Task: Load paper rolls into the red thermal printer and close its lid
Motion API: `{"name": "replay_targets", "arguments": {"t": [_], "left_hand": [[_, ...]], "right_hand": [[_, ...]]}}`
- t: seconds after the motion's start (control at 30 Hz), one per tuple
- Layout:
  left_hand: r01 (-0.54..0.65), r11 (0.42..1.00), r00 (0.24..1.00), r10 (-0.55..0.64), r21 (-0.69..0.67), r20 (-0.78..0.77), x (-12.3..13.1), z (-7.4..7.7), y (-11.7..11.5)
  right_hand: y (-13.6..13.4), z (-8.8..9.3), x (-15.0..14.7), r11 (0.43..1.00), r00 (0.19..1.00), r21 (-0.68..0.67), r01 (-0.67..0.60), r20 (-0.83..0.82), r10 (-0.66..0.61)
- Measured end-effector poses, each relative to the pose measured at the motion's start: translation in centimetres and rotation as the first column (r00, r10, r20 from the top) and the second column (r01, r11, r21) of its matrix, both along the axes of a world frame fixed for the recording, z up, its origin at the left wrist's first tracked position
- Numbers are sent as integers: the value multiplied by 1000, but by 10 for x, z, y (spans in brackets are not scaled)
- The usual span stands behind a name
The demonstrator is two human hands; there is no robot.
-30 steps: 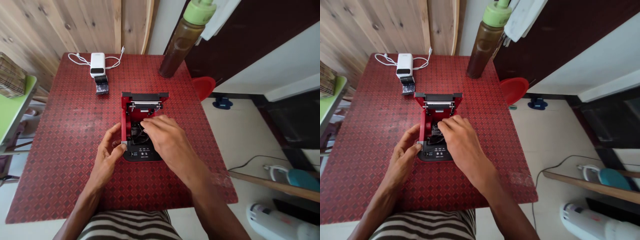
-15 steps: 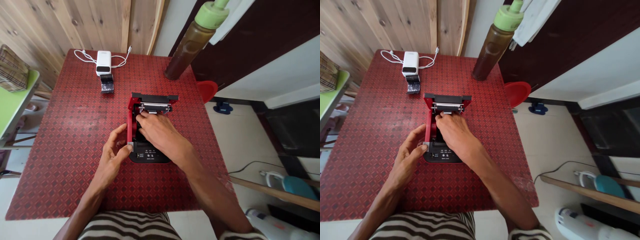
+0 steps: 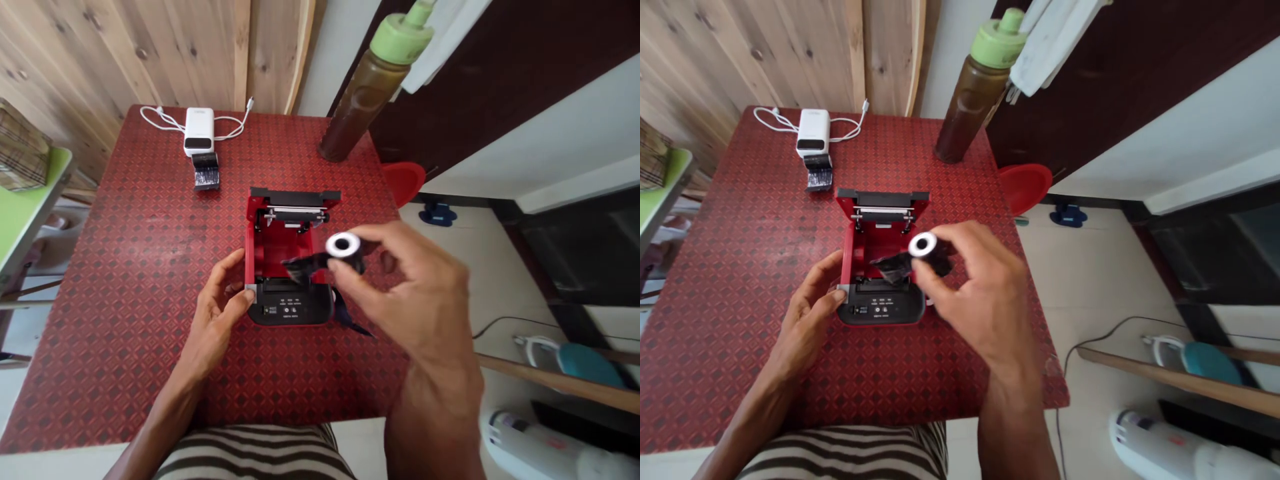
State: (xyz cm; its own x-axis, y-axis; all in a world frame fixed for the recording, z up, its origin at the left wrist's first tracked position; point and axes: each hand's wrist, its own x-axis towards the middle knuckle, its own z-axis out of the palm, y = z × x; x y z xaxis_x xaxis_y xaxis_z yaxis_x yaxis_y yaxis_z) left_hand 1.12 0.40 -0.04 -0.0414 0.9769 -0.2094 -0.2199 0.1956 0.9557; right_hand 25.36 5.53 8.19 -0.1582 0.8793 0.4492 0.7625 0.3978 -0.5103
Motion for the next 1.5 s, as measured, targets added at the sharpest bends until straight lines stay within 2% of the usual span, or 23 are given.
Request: {"name": "replay_targets", "arguments": {"t": [0.07,0.13,0.23,0.3,0.37,0.5,0.63,0.8,1.0,1.13,1.2,1.33,1.5], "left_hand": [[-7,1000,1000,8,19,-14,-1,-4,-1],[-5,1000,1000,5,28,-17,-2,-8,-1],[4,999,1000,-3,37,-18,-3,-11,1],[7,999,1000,-5,49,-24,-3,-12,1],[3,998,1000,-1,61,-31,-3,-13,2],[-15,998,999,17,56,-38,-5,-17,1],[-8,998,1000,10,58,-22,-5,-18,0],[-9,998,999,12,67,-31,-5,-19,1],[5,998,1000,-3,69,-28,-6,-18,-1],[7,998,999,-5,60,-35,-5,-16,0],[6,999,999,-4,53,-37,-5,-15,0],[-5,998,999,8,60,-43,-5,-17,0],[0,997,998,4,71,-58,-7,-19,0]], "right_hand": [[10,-14,20,980,966,-56,193,-162,-200],[25,-35,34,937,887,-108,331,-304,-348],[48,-67,42,880,790,-119,460,-398,-467],[58,-81,39,857,771,-127,500,-384,-507],[61,-89,32,872,807,-155,464,-331,-488],[54,-102,17,934,909,-251,255,-266,-320],[44,-108,13,941,944,-314,125,-255,-211],[43,-104,19,930,959,-368,12,-258,-115],[34,-97,34,900,949,-433,-43,-298,-98],[4,-90,57,888,960,-460,-20,-256,-111],[-15,-87,63,866,964,-495,-65,-256,-73],[-41,-85,53,827,939,-530,-186,-343,-8],[-42,-95,30,883,939,-433,-181,-342,24]]}}
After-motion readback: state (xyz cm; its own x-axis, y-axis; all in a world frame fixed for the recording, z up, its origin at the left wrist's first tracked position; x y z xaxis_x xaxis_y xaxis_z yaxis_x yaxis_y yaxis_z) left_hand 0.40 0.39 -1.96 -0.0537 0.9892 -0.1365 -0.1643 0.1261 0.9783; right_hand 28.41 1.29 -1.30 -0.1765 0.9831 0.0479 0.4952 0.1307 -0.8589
